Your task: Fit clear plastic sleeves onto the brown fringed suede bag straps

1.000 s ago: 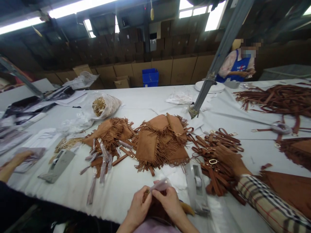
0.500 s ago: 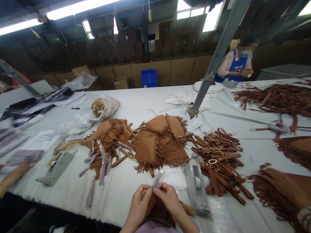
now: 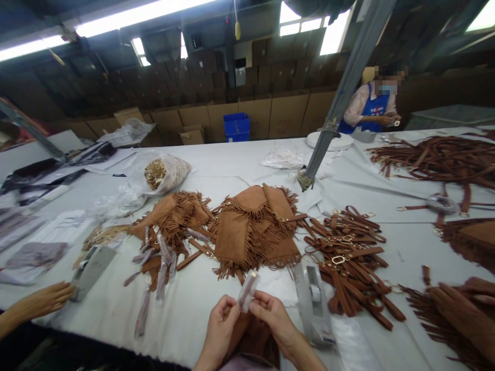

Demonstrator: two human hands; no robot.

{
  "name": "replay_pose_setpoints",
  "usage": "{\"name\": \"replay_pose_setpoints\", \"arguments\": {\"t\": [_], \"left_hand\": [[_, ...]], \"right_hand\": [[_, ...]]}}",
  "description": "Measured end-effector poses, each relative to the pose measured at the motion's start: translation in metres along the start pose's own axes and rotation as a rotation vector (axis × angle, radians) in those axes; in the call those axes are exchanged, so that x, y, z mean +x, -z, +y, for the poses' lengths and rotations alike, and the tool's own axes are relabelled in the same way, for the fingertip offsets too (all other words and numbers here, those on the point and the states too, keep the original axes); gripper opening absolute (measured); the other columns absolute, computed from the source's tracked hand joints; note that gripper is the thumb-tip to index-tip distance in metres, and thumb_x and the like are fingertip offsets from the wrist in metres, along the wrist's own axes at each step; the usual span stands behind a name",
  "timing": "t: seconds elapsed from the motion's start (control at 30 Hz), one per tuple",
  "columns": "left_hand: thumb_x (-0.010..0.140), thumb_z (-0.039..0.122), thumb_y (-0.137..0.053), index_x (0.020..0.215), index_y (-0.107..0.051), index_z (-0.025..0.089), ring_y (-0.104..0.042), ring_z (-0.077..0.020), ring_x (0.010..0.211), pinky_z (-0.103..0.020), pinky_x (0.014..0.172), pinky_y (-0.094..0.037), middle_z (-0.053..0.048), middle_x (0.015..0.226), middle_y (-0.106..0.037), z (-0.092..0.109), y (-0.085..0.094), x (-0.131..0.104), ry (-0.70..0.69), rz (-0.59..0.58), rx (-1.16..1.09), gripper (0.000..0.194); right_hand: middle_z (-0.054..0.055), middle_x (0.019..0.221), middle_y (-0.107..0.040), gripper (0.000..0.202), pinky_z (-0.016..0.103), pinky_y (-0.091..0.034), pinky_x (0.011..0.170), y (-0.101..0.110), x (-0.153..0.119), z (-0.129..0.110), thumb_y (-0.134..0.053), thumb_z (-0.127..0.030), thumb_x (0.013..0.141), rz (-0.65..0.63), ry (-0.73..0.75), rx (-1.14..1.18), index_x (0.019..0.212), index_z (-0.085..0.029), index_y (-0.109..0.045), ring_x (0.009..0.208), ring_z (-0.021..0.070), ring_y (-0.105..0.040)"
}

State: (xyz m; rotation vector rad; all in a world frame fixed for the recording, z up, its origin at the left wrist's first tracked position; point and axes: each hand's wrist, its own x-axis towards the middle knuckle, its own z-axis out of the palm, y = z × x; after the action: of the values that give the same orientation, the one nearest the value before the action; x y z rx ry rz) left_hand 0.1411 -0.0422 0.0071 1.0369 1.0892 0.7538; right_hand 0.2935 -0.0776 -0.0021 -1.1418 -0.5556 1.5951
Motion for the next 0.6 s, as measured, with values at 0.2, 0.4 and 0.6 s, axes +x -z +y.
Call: {"name": "replay_pose_setpoints", "arguments": {"t": [0.2, 0.4, 0.6], "left_hand": [[0.079, 0.047, -0.061, 0.073, -0.047, 0.019, -0.04, -0.0097, 0.056, -0.021, 0.055, -0.034, 0.006, 0.059, -0.049, 0.0049, -0.0056, -0.0034, 0.01, -0.132, 0.066, 0.033], [0.08, 0.052, -0.059, 0.091, -0.054, 0.018, -0.055, -0.0159, 0.072, -0.025, 0.068, -0.043, 0.0, 0.074, -0.063, 0.0048, -0.0034, -0.0032, 0.005, -0.085, 0.04, 0.035], [0.073, 0.049, -0.067, 0.071, -0.059, 0.015, -0.053, -0.016, 0.068, -0.026, 0.067, -0.042, 0.0, 0.067, -0.062, 0.0042, -0.0077, 0.0024, 0.012, -0.027, -0.037, 0.035]], "right_hand": [[0.0, 0.067, -0.06, 0.046, 0.023, -0.033, 0.054, 0.0, 0.0041, -0.0078, -0.081, -0.045, 0.059, 0.037, -0.032, 0.002, 0.091, -0.014, -0.067, 0.059, 0.0106, -0.046], [0.0, 0.065, -0.06, 0.037, 0.025, -0.035, 0.058, -0.0046, 0.0088, -0.0092, -0.079, -0.046, 0.061, 0.075, 0.025, -0.06, 0.077, -0.014, -0.068, 0.061, 0.012, -0.048], [0.001, 0.07, -0.062, 0.034, 0.025, -0.04, 0.064, -0.0036, 0.0089, -0.005, -0.079, -0.043, 0.064, 0.046, 0.068, -0.035, 0.08, -0.015, -0.068, 0.068, 0.0137, -0.053]]}}
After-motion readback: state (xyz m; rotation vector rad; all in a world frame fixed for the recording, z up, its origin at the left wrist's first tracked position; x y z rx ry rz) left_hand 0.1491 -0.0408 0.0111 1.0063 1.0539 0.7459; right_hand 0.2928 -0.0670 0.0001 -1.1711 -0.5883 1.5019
